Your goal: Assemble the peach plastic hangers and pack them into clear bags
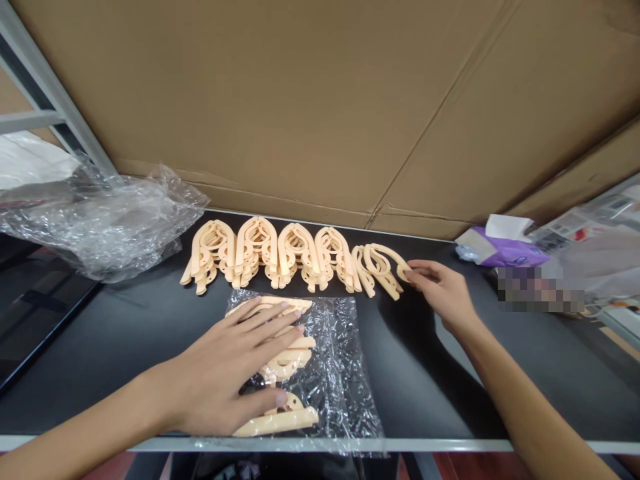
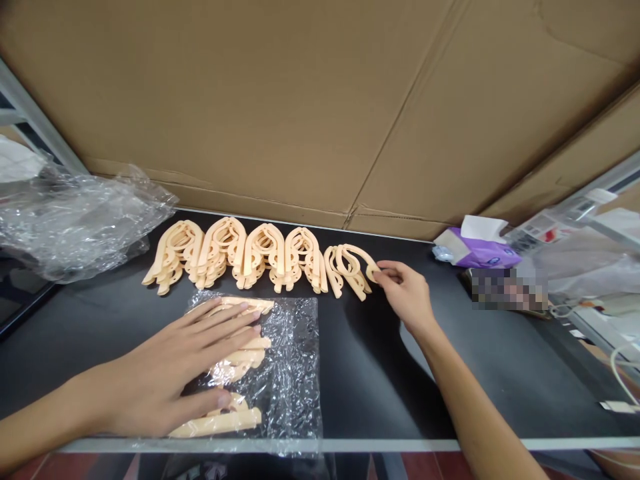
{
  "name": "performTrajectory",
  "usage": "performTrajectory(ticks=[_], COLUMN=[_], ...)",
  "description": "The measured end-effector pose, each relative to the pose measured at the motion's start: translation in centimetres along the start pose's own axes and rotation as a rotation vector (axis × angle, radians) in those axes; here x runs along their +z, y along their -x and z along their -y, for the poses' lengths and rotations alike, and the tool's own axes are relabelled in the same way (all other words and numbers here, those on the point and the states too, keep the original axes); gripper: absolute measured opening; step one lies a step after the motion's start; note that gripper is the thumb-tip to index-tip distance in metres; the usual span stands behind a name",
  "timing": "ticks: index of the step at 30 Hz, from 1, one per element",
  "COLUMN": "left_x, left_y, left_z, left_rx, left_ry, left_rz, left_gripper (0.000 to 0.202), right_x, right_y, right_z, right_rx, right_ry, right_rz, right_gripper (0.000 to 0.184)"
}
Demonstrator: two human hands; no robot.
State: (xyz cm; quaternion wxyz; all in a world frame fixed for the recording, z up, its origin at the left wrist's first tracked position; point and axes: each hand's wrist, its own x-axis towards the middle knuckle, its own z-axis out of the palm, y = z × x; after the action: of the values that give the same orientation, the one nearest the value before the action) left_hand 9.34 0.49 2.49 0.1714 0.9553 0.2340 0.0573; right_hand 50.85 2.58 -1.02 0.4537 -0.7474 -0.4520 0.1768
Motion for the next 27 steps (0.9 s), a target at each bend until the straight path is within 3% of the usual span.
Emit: performTrajectory(ticks=[5,9,13,17,23,27], left_x=[-0.1,-0.1,-0.1,-0.3,-0.4,-0.2], left_y=[-0.1,-0.1,0.0,0.1,0.0,-0.3], left_z=[-0.1,-0.1,0.0,0.2,1.4,2.3], left_rx=[0.003,0.000,-0.018,-0.040,-0.114,-0.041], left_ry=[0.017,0.034,0.051,0.067,0.072,-0.022], left_rz=[-0.029,-0.032,-0.039,-0.094,-0.416,-0.476], left_gripper=[0.070,0.071,0.074,0.074,0.039,0.030], right_x=[-3.1,-6.0,-7.8,-8.2,-8.6,-9.2], right_y=[-0.9,-1.8,-2.3,-2.2,-1.8,-1.8], right_z=[-1.9,-3.6,-4.5,-4.5,-4.9,-5.7], right_rx=[0.072,0.132,0.141,0.142,0.040,0.045], right_ry=[-0.115,0.017,0.229,0.371,0.478,0.387], right_rz=[-0.247,-0.361,-0.265,-0.174,-0.135,-0.226], right_gripper=[0.037,0.037,0.027,0.023,0.016,0.015])
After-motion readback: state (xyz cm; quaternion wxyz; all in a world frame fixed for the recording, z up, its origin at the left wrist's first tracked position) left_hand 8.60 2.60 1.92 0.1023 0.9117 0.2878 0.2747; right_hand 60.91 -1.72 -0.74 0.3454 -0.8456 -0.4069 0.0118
